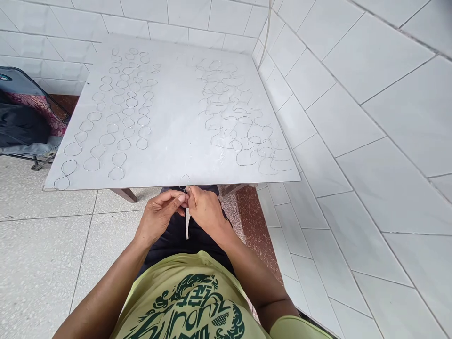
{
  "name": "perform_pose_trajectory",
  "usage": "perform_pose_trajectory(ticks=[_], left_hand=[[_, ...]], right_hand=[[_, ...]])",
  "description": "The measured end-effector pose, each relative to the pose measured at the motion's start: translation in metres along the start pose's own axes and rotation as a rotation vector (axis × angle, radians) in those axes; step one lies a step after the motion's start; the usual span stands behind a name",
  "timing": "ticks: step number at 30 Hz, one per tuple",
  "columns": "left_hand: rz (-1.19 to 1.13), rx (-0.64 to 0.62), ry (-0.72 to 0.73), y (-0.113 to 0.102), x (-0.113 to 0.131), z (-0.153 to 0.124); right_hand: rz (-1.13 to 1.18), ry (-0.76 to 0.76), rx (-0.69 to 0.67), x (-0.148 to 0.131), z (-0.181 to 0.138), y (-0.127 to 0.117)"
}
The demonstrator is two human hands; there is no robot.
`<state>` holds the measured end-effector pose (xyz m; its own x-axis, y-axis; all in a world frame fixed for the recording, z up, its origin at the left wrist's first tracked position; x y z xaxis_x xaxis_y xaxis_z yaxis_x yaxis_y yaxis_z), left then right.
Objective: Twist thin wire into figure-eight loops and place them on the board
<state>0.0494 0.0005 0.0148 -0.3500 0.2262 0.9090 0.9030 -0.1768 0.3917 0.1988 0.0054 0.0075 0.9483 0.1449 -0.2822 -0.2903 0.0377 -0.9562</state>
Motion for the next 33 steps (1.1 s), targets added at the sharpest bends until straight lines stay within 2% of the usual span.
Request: perform_pose_trajectory(ticks=[4,8,12,14,20,23,27,29,33], left_hand=[[-0.02,0.019,-0.016,-0.004,-0.004,0.002],[-0.008,0.015,-0.003,-0.006,0.001,0.002],[-0.113,0.015,-0.035,-0.003,0.001,-0.001],[-0.189,0.024,-0.037,-0.001,-0.002,-0.003],[-0.237,0.086,0.096,0.004,-0.006,-0.01],[-0.236,0.086,0.153,0.003,-0.004,-0.01],[-0.222,0.043,0.189,-0.002,-0.002,-0.007],[-0.207,0.031,0.203,-0.004,-0.003,-0.007],[-0.222,0.013,0.23,-0.004,-0.005,-0.007]], right_hand=[[0.053,-0.07,0.083,0.002,-0.002,-0.004],[0.003,-0.141,0.08,0.0,-0.004,-0.012],[0.019,-0.047,0.091,-0.001,-0.006,-0.013],[0.149,0.044,0.085,0.001,-0.006,-0.01],[0.894,0.271,-0.092,0.01,-0.003,0.008],[0.97,0.286,-0.12,0.012,-0.002,0.011],[0.829,0.233,0.017,0.016,0.0,0.007],[0.935,0.25,-0.008,0.016,0.0,0.01],[1.306,0.381,-0.082,0.012,-0.002,0.022]])
Point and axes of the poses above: each hand's wrist, its own z-axis towards the middle knuckle, its own y-axis out of the palm, x = y × z, the point moved 3 cm from there along z, towards the middle knuckle, and after that the axes turned 15 degrees about -z, right-handed, at the moved point
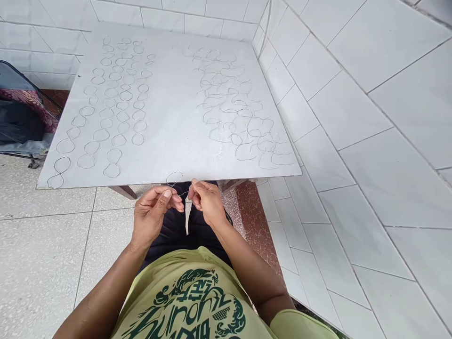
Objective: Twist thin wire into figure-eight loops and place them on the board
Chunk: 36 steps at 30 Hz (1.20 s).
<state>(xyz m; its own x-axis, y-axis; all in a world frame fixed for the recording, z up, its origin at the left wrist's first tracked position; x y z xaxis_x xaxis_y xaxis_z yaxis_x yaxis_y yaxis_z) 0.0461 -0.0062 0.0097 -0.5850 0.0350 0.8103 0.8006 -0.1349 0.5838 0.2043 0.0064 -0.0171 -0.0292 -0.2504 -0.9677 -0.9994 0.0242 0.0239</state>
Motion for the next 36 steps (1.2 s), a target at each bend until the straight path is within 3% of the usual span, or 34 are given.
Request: perform_pose_trajectory(ticks=[4,10,16,19,24,36], left_hand=[[-0.045,-0.009,0.029,0.002,0.0,0.001],[-0.093,0.026,-0.004,0.001,0.0,0.005],[-0.172,0.085,-0.152,-0.006,-0.007,0.009],[-0.182,0.101,-0.215,-0.009,-0.01,0.009],[-0.192,0.133,-0.224,-0.008,-0.012,0.008],[-0.195,0.165,-0.221,-0.009,-0.017,0.01]], right_hand=[[0.237,0.08,-0.059,0.005,-0.001,0.008],[0.3,0.108,-0.112,0.007,-0.003,0.008],[0.205,0.039,-0.016,0.004,-0.005,0.003],[0.154,-0.02,-0.037,0.001,-0.007,0.0],[0.119,-0.076,-0.128,0.001,-0.009,0.001],[0.065,-0.084,-0.168,0.007,-0.01,0.0]])
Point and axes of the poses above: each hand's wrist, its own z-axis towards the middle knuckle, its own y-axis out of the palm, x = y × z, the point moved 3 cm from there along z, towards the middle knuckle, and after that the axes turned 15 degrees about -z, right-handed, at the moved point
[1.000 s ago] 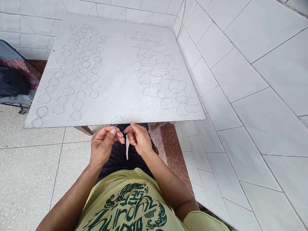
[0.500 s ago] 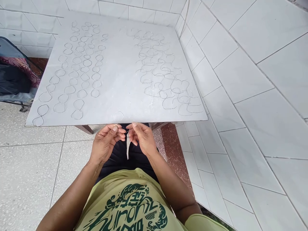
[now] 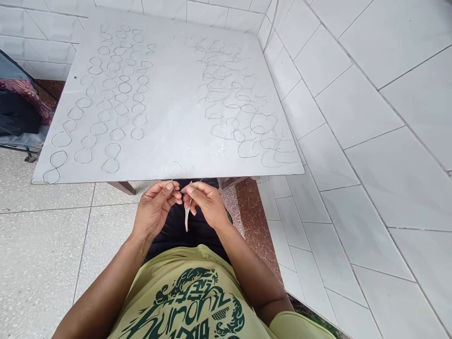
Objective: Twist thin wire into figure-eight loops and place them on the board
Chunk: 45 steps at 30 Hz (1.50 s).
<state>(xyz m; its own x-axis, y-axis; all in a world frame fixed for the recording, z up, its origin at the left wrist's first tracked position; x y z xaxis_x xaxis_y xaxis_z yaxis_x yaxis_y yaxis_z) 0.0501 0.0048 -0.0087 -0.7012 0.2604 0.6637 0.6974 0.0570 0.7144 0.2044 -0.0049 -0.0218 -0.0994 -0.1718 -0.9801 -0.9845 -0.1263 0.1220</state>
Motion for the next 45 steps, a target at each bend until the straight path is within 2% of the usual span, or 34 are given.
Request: perform_pose_trajectory(ticks=[8,15,21,30,37,41,45], left_hand=[[0.063,-0.09,0.017,0.001,0.001,-0.001],[0.336,-0.192,0.133,0.001,0.007,-0.006],[0.242,-0.158,0.133,-0.003,0.0,-0.005],[0.115,-0.105,0.084,-0.006,-0.004,-0.002],[0.3,-0.122,0.128,-0.007,0.004,-0.004],[0.412,-0.157,0.15,-0.007,0.008,-0.007],[0.417,-0.166,0.143,-0.009,0.005,-0.01]], right_hand=[[0.006,0.092,0.032,0.004,0.001,0.0],[0.168,0.257,0.047,0.004,0.0,0.0],[0.197,0.249,0.091,0.003,0.002,0.003],[0.145,0.171,0.074,0.003,0.004,0.004],[-0.064,0.231,0.148,0.007,0.012,-0.004],[-0.074,0.221,0.185,0.006,0.015,-0.003],[-0.036,0.207,0.212,0.007,0.016,0.001]])
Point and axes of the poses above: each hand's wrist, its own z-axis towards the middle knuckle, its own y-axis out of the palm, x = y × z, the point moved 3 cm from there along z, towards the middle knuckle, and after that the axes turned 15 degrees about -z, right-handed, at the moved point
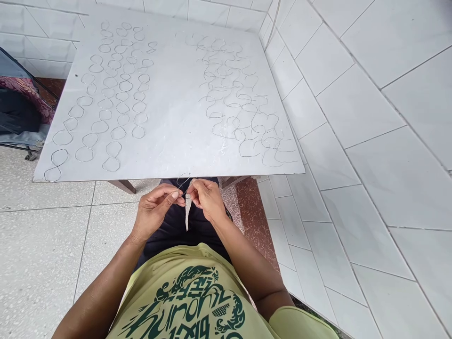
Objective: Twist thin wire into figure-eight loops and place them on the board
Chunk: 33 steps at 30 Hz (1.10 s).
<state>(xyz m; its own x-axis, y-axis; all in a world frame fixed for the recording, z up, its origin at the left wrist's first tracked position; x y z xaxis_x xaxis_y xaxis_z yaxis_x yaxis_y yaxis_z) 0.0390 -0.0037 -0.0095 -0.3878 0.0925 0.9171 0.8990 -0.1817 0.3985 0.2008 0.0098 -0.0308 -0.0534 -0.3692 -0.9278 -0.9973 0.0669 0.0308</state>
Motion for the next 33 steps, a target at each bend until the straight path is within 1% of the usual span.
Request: perform_pose_trajectory(ticks=[3,6,9,12,16,21,25,29,31,33], left_hand=[[-0.15,0.033,-0.024,0.001,-0.004,-0.001],[-0.333,0.066,-0.075,0.003,-0.007,0.002],[-0.389,0.097,-0.101,0.005,-0.007,0.005],[-0.37,0.119,-0.113,0.007,-0.009,0.006],[-0.29,0.137,-0.119,0.006,-0.009,0.003],[-0.193,0.173,-0.109,0.001,-0.001,0.003],[-0.129,0.125,-0.172,-0.005,0.006,0.011],[-0.087,0.008,-0.332,-0.007,0.008,0.021],[-0.072,-0.036,-0.37,-0.006,0.008,0.024],[-0.062,-0.043,-0.386,-0.005,0.009,0.025]], right_hand=[[0.02,-0.022,-0.02,-0.001,-0.003,0.001],[0.015,-0.072,-0.092,-0.004,-0.009,0.002],[0.049,-0.097,-0.172,-0.006,-0.015,0.004],[0.109,-0.099,-0.212,-0.007,-0.016,0.004],[0.167,-0.092,-0.278,-0.003,-0.014,0.005],[0.126,-0.138,-0.262,0.0,-0.017,0.005],[0.073,-0.099,-0.298,-0.003,-0.022,0.003],[0.004,-0.065,-0.378,-0.002,-0.025,0.001],[0.007,-0.051,-0.41,0.0,-0.026,-0.001],[0.041,-0.03,-0.451,0.002,-0.026,-0.001]])
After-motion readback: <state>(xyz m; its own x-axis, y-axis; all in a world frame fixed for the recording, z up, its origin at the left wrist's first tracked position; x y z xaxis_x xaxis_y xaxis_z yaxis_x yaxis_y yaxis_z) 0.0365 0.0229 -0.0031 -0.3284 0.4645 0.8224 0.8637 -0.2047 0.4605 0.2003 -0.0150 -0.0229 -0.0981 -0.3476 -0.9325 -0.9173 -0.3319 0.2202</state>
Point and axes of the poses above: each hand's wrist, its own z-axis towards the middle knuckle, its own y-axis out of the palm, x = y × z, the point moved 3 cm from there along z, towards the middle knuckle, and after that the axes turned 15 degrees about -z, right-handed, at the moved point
